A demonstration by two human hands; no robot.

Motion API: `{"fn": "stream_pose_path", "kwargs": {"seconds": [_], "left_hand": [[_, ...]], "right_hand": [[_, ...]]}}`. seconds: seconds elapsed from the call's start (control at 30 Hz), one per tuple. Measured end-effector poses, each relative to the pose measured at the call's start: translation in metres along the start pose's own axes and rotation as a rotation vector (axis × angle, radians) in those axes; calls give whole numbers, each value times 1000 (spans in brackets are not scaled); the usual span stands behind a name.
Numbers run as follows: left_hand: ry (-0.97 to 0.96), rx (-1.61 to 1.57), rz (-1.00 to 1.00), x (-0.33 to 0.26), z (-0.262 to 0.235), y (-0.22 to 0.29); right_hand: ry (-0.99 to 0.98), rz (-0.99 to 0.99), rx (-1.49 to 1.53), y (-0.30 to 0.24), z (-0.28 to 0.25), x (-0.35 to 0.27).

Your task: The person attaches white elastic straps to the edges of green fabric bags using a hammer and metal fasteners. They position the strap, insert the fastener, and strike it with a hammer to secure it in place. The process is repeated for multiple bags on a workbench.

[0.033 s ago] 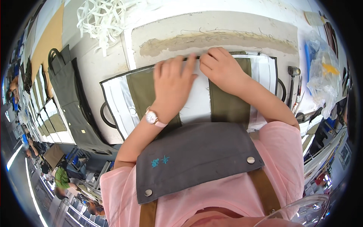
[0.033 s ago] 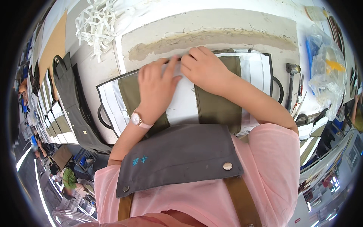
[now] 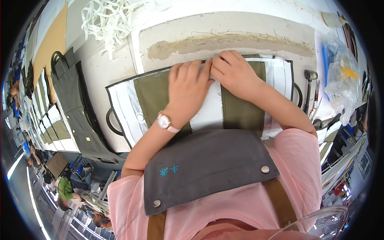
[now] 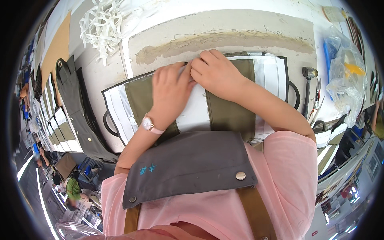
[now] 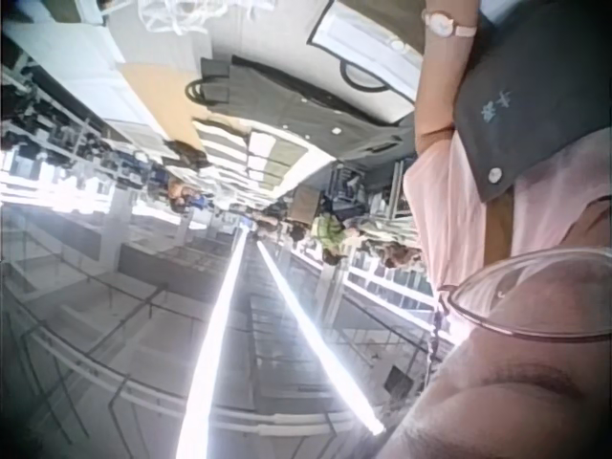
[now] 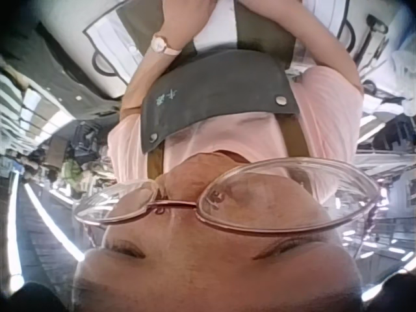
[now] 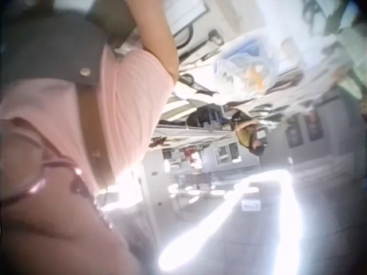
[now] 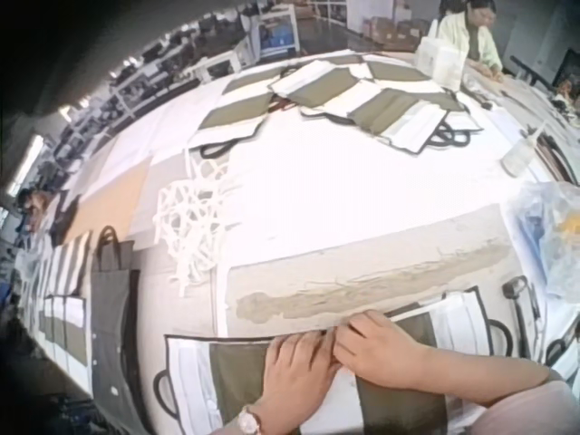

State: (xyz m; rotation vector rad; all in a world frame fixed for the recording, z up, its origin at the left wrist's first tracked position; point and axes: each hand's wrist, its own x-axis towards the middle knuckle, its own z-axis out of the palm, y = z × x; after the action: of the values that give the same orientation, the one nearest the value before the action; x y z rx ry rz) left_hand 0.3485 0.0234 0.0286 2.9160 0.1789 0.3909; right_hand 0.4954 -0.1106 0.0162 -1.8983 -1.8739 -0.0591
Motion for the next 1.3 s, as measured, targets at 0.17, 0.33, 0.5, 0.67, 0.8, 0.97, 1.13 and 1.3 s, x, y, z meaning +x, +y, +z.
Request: {"fn": "stream_pose_path", "kwargs": {"seconds": [0.17,0.33,0.5,0.67,0.8,0.97,1.13,1.3], "left_hand": [[18,83,98,-5,14,8],[18,66,88,-4,17,9],[-33,-290,-165,8,9,10],[-11,-395,-188,19,15,4],[111,-288,-173,13,22,13],[111,-88,40,6,31,17],[102,-15,80,4,30,18],[83,-4,82,5,27,19]], "right_hand": [[86,314,292,11,6,-9],[45,234,289,16,0,-13],[-72,-37,-96,7,-7,-13],[88,249,155,20,-5,-20],[101,393,199,29,-17,-21],[109,350,212,30,-16,-23],[104,258,97,28,-12,-23],[105,244,93,28,-12,-24]]}}
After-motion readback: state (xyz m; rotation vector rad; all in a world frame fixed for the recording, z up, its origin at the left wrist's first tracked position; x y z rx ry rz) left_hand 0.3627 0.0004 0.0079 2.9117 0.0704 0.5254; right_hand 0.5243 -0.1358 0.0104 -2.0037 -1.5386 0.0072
